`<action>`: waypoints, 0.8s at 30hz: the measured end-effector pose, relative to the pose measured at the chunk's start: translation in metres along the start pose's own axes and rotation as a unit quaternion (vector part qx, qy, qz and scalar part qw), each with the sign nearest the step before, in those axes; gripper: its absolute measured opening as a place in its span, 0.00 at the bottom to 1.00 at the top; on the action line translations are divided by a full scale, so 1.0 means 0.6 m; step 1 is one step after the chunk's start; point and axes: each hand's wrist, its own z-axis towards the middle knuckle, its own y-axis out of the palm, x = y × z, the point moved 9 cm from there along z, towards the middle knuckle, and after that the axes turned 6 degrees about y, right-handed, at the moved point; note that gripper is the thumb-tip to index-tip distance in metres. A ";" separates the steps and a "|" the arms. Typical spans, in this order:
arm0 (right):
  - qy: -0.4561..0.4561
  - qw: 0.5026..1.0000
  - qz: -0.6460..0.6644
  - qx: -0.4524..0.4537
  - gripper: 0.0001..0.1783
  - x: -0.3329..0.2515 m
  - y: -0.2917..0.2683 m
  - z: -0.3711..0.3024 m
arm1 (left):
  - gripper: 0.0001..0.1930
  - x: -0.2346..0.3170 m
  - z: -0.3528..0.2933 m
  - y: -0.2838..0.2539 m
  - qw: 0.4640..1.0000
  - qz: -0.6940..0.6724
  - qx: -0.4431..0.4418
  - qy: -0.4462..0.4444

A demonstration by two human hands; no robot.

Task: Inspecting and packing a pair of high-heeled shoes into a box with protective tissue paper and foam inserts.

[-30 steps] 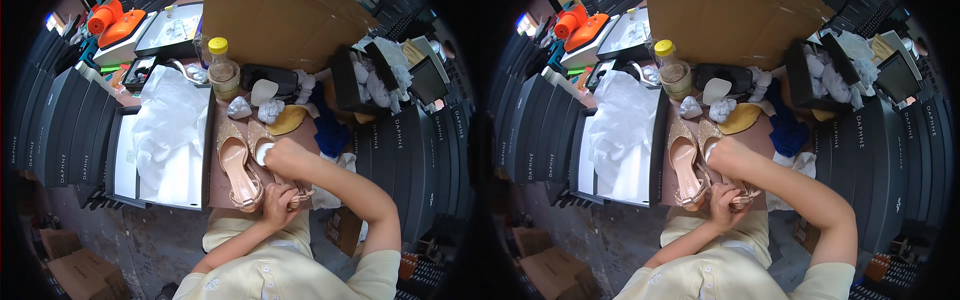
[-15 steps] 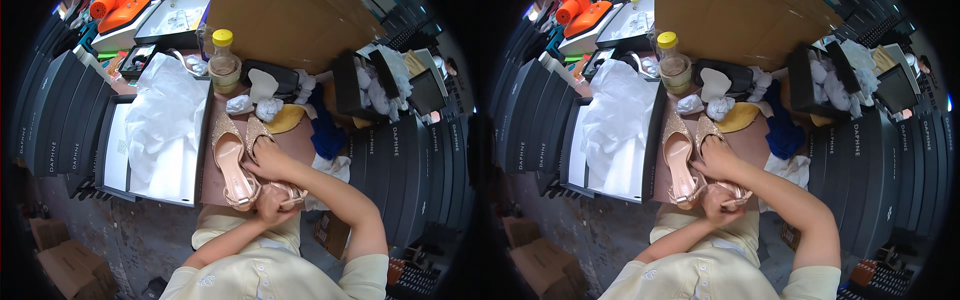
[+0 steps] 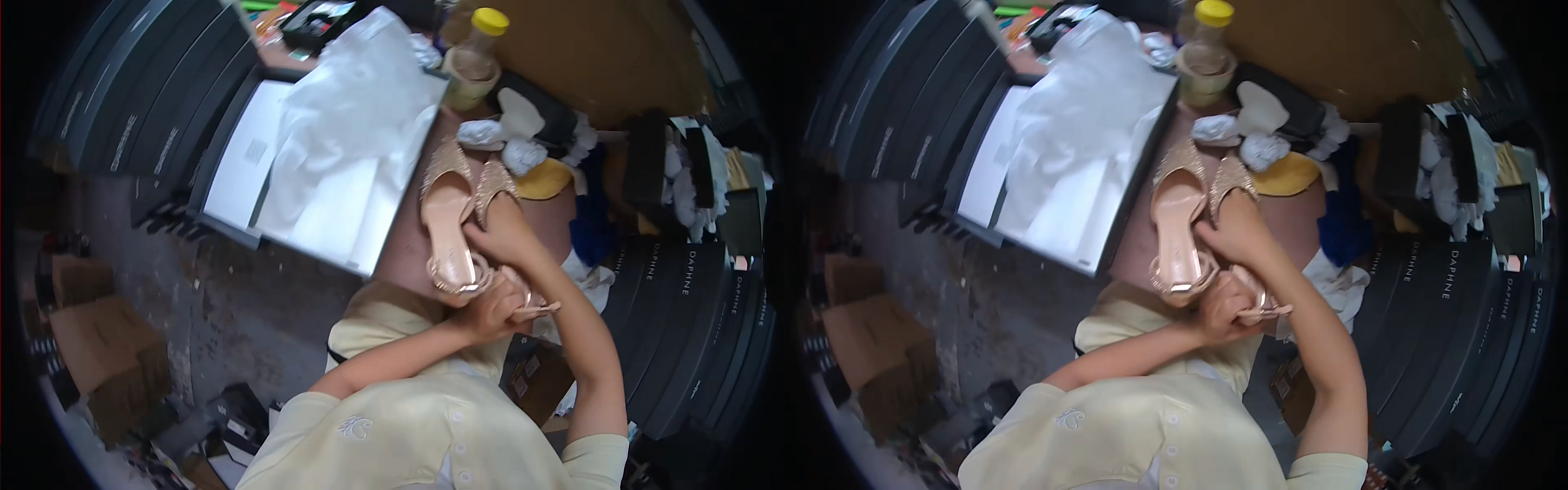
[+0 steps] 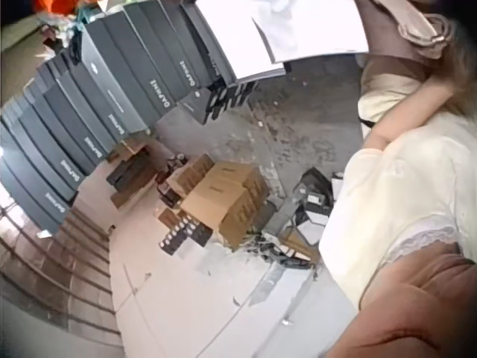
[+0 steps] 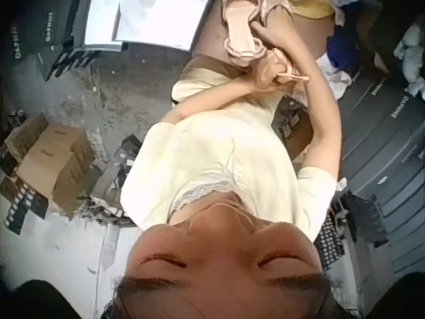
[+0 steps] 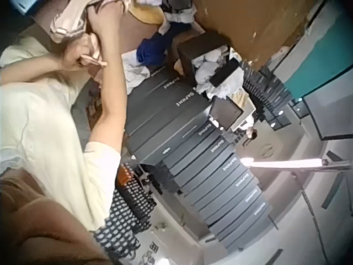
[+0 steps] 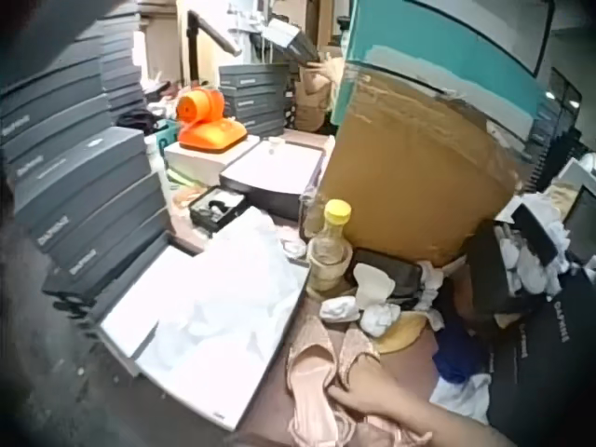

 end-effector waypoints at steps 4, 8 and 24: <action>-0.065 0.985 -0.041 -0.155 0.34 -0.024 -0.009 -0.072 | 0.26 0.003 0.003 -0.005 1.000 -0.014 0.015 0.009; 0.112 0.818 0.443 -0.349 0.40 0.012 -0.081 -0.170 | 0.29 0.020 0.006 -0.019 0.996 0.066 0.048 0.036; 0.176 0.842 0.426 0.279 0.26 0.045 -0.025 -0.260 | 0.45 0.067 -0.007 -0.179 0.965 0.160 0.112 -0.178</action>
